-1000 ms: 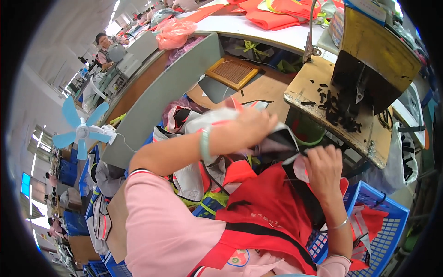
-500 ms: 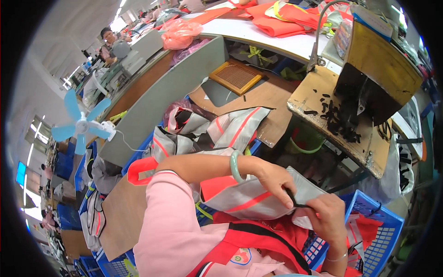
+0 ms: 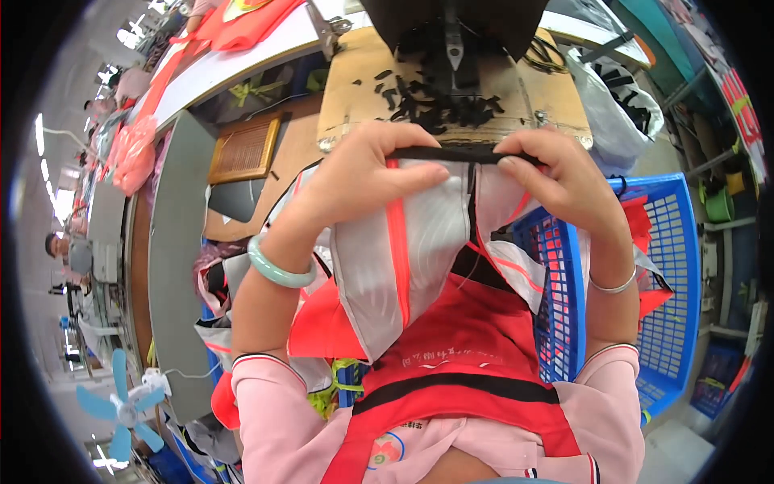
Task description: Assembling reflective safety vests using an industrial machine.
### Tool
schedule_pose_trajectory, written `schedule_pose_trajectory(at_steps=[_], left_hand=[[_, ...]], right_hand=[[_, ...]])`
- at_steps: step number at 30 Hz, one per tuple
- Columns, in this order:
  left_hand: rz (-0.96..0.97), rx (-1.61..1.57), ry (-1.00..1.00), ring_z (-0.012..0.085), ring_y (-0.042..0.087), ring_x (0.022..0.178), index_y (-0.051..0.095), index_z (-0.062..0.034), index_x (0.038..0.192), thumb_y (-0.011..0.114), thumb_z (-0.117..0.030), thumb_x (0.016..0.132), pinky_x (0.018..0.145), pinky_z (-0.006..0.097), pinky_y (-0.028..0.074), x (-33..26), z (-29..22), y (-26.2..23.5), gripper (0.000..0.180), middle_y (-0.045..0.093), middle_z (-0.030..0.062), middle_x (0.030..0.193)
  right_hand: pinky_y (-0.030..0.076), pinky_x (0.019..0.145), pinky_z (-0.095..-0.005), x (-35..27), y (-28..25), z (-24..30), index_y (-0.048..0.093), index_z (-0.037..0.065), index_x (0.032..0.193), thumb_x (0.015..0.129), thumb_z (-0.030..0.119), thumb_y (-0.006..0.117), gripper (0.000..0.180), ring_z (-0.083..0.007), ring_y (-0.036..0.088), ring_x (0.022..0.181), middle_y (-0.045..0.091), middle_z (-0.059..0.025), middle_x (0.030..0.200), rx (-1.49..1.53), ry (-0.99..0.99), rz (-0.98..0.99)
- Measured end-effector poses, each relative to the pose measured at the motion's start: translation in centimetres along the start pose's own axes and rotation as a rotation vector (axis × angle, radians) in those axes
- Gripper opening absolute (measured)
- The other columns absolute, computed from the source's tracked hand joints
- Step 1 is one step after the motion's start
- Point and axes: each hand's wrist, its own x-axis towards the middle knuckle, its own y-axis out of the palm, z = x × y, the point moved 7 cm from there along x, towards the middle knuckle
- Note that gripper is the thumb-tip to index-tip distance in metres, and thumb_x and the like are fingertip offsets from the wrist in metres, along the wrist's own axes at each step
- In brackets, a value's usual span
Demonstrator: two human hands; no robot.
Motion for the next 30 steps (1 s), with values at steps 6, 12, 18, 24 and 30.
schedule_pose_trajectory(at_steps=[6, 12, 18, 24, 30], left_hand=[[-0.050, 0.136, 0.013, 0.0054, 0.056, 0.074, 0.067, 0.0050, 0.097, 0.074, -0.018, 0.080, 0.070, 0.020, 0.045, 4.6, 1.3, -2.1, 0.029, 0.064, -0.0009, 0.081], [0.015, -0.083, -0.104, 0.0050, 0.058, 0.077, 0.067, 0.0034, 0.103, 0.074, -0.020, 0.081, 0.073, 0.020, 0.047, 8.6, 6.1, -2.7, 0.032, 0.066, 0.0003, 0.086], [-0.006, -0.148, -0.232, 0.0069, 0.062, 0.076, 0.067, 0.0033, 0.105, 0.073, -0.019, 0.082, 0.073, 0.021, 0.050, 11.0, 9.3, -3.5, 0.033, 0.068, 0.0028, 0.089], [0.022, -0.153, -0.219, 0.0149, 0.062, 0.086, 0.063, 0.0063, 0.114, 0.076, -0.027, 0.077, 0.080, 0.024, 0.049, 12.7, 10.4, -3.5, 0.052, 0.067, 0.0105, 0.098], [-0.007, -0.207, -0.217, 0.0150, 0.063, 0.088, 0.061, 0.0078, 0.115, 0.077, -0.027, 0.076, 0.080, 0.025, 0.049, 12.8, 10.7, -3.9, 0.054, 0.067, 0.0111, 0.101]], right_hand=[[0.041, 0.055, -0.0345, 3.2, -0.5, -3.5, 0.064, -0.001, 0.093, 0.084, 0.016, 0.061, 0.019, -0.0250, 0.053, 0.056, 0.057, -0.0161, 0.065, -0.006, 0.117, -0.008], [0.040, 0.061, -0.0275, 5.8, 1.2, -9.5, 0.063, -0.002, 0.095, 0.089, 0.020, 0.061, 0.023, -0.0107, 0.048, 0.065, 0.055, -0.0027, 0.068, 0.143, 0.251, 0.070], [0.041, 0.064, -0.0236, 8.2, 2.0, -11.9, 0.063, -0.002, 0.096, 0.091, 0.021, 0.061, 0.024, -0.0061, 0.048, 0.070, 0.056, 0.0013, 0.073, 0.118, 0.288, 0.118], [0.044, 0.067, -0.0242, 8.6, 2.1, -13.6, 0.064, -0.002, 0.099, 0.091, 0.023, 0.061, 0.027, -0.0074, 0.052, 0.073, 0.061, -0.0007, 0.077, 0.114, 0.304, 0.091], [0.045, 0.070, -0.0258, 9.0, 1.8, -13.5, 0.065, -0.001, 0.102, 0.090, 0.025, 0.062, 0.029, -0.0100, 0.055, 0.075, 0.064, -0.0041, 0.079, 0.109, 0.313, 0.083]])
